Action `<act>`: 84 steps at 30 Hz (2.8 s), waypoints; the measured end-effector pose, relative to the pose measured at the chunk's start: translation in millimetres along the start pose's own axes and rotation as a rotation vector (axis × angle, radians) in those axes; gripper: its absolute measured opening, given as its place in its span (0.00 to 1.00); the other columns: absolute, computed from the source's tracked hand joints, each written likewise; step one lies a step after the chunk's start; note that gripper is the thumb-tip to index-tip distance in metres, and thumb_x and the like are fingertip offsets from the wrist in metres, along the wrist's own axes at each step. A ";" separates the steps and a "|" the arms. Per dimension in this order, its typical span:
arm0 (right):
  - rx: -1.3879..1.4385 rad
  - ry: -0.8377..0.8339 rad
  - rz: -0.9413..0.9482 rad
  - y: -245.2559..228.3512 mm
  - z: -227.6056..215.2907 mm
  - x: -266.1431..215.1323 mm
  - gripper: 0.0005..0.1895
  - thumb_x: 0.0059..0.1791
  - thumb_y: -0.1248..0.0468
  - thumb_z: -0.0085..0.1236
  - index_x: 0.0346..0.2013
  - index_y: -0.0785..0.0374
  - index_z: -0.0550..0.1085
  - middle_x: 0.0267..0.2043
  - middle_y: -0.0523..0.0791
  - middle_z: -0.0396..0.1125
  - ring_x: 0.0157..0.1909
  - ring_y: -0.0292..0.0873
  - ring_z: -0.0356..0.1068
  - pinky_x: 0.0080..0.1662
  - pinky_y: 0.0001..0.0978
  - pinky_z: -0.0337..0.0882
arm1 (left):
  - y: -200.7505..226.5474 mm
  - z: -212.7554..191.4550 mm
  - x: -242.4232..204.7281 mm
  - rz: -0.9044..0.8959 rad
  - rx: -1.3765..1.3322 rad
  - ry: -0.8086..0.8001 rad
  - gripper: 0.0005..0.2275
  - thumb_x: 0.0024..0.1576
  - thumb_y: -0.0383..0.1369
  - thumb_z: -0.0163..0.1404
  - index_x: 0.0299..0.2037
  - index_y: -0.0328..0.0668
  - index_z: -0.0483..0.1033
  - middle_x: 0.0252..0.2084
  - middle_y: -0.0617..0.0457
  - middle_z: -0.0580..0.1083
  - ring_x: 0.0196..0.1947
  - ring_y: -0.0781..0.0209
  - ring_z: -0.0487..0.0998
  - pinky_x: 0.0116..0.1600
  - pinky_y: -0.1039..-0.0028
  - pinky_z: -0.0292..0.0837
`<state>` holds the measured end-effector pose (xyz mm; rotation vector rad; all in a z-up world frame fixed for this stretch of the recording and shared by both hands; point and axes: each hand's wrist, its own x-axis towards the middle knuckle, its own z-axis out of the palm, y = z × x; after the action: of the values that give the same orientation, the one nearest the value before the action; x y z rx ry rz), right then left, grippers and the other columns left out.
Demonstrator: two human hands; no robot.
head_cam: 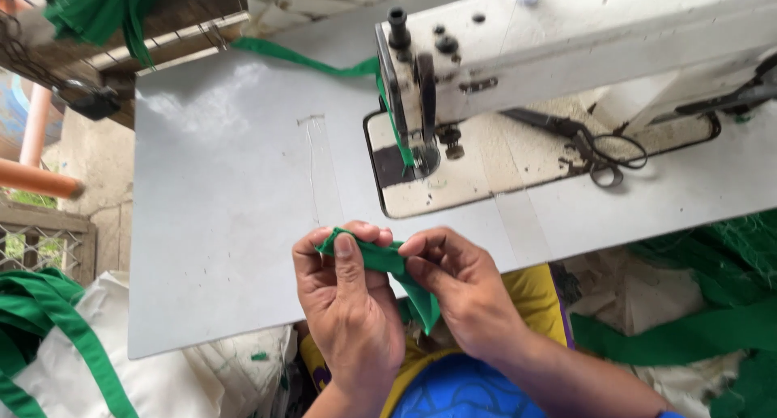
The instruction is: Folding and sewing green fabric strips using an industrial sewing machine to create straps.
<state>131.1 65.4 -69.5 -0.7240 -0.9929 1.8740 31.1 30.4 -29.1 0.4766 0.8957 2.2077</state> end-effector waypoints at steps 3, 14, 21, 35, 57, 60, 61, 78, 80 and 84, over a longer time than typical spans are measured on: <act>-0.031 -0.037 -0.123 -9.5 12.2 -5.6 0.10 0.52 0.74 0.53 0.47 0.72 0.77 0.50 0.55 0.76 0.56 0.49 0.76 0.62 0.38 0.77 | -0.3 3.5 -0.9 0.031 0.004 -0.009 0.02 0.66 0.25 0.45 0.46 0.41 0.67 0.39 0.40 0.75 0.40 0.47 0.76 0.50 0.61 0.77; -0.120 0.029 -0.442 4.8 13.4 -1.4 0.15 0.45 0.77 0.65 0.47 0.69 0.79 0.41 0.50 0.71 0.43 0.44 0.74 0.42 0.27 0.78 | -13.2 8.8 -5.1 0.142 0.080 0.060 0.04 0.63 0.27 0.50 0.45 0.41 0.70 0.38 0.38 0.79 0.39 0.45 0.81 0.50 0.60 0.80; -0.085 0.084 -0.352 8.6 9.8 2.5 0.15 0.42 0.75 0.71 0.41 0.67 0.78 0.40 0.48 0.73 0.42 0.41 0.75 0.42 0.30 0.77 | -17.3 16.4 -9.0 0.221 0.149 0.097 0.04 0.61 0.26 0.52 0.43 0.40 0.71 0.37 0.38 0.79 0.37 0.46 0.82 0.49 0.60 0.82; -0.428 -0.028 -0.286 -26.9 13.1 -1.0 0.05 0.44 0.67 0.70 0.31 0.63 0.80 0.37 0.42 0.63 0.43 0.38 0.68 0.46 0.28 0.72 | -8.3 9.6 -16.9 0.152 0.135 -0.012 0.04 0.63 0.24 0.50 0.45 0.38 0.70 0.39 0.36 0.78 0.42 0.45 0.82 0.49 0.60 0.82; -0.650 -0.159 -0.616 -25.8 7.0 9.3 0.03 0.52 0.67 0.59 0.40 0.61 0.75 0.45 0.45 0.71 0.55 0.45 0.73 0.56 0.35 0.76 | 23.0 -6.2 -5.5 0.052 0.345 -0.408 0.11 0.65 0.23 0.45 0.57 0.28 0.71 0.51 0.41 0.78 0.60 0.42 0.79 0.70 0.58 0.73; -0.660 -0.177 -0.582 -24.7 6.1 10.1 0.04 0.50 0.66 0.61 0.37 0.59 0.73 0.42 0.45 0.70 0.52 0.45 0.77 0.53 0.35 0.79 | 26.2 -17.1 -1.7 0.101 0.457 -0.465 0.10 0.64 0.21 0.48 0.54 0.30 0.73 0.51 0.41 0.80 0.57 0.49 0.82 0.75 0.58 0.68; -0.661 -0.179 -0.581 -23.7 4.6 11.7 0.04 0.50 0.66 0.61 0.37 0.59 0.73 0.42 0.45 0.70 0.52 0.45 0.77 0.53 0.35 0.79 | 28.4 -18.4 0.3 0.100 0.457 -0.462 0.10 0.64 0.21 0.48 0.54 0.30 0.73 0.51 0.41 0.80 0.57 0.49 0.82 0.75 0.58 0.68; -0.667 -0.352 -0.382 -12.8 6.6 -6.6 0.09 0.54 0.59 0.55 0.39 0.61 0.77 0.29 0.41 0.68 0.29 0.37 0.66 0.33 0.31 0.68 | 38.1 -25.3 3.0 -0.048 0.117 -0.318 0.08 0.62 0.19 0.51 0.51 0.29 0.75 0.43 0.36 0.79 0.39 0.42 0.83 0.51 0.57 0.84; -0.553 -0.246 -0.454 -12.3 6.0 -9.4 0.08 0.53 0.60 0.56 0.38 0.62 0.76 0.34 0.44 0.69 0.37 0.40 0.68 0.41 0.31 0.69 | 42.1 -24.5 3.3 -0.035 0.136 -0.307 0.08 0.62 0.19 0.51 0.51 0.30 0.76 0.42 0.36 0.79 0.37 0.44 0.82 0.47 0.61 0.83; -0.396 -0.283 -0.289 -4.0 -6.7 6.9 0.13 0.55 0.51 0.51 0.49 0.53 0.73 0.58 0.47 0.72 0.65 0.47 0.70 0.65 0.46 0.70 | 51.3 -19.6 2.7 -0.012 0.110 -0.395 0.08 0.64 0.21 0.50 0.52 0.32 0.75 0.42 0.36 0.78 0.36 0.46 0.81 0.47 0.64 0.82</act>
<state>134.9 75.0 -70.2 -0.5092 -1.5899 1.5685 -5.5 -3.3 -5.7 0.9190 0.8021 1.9619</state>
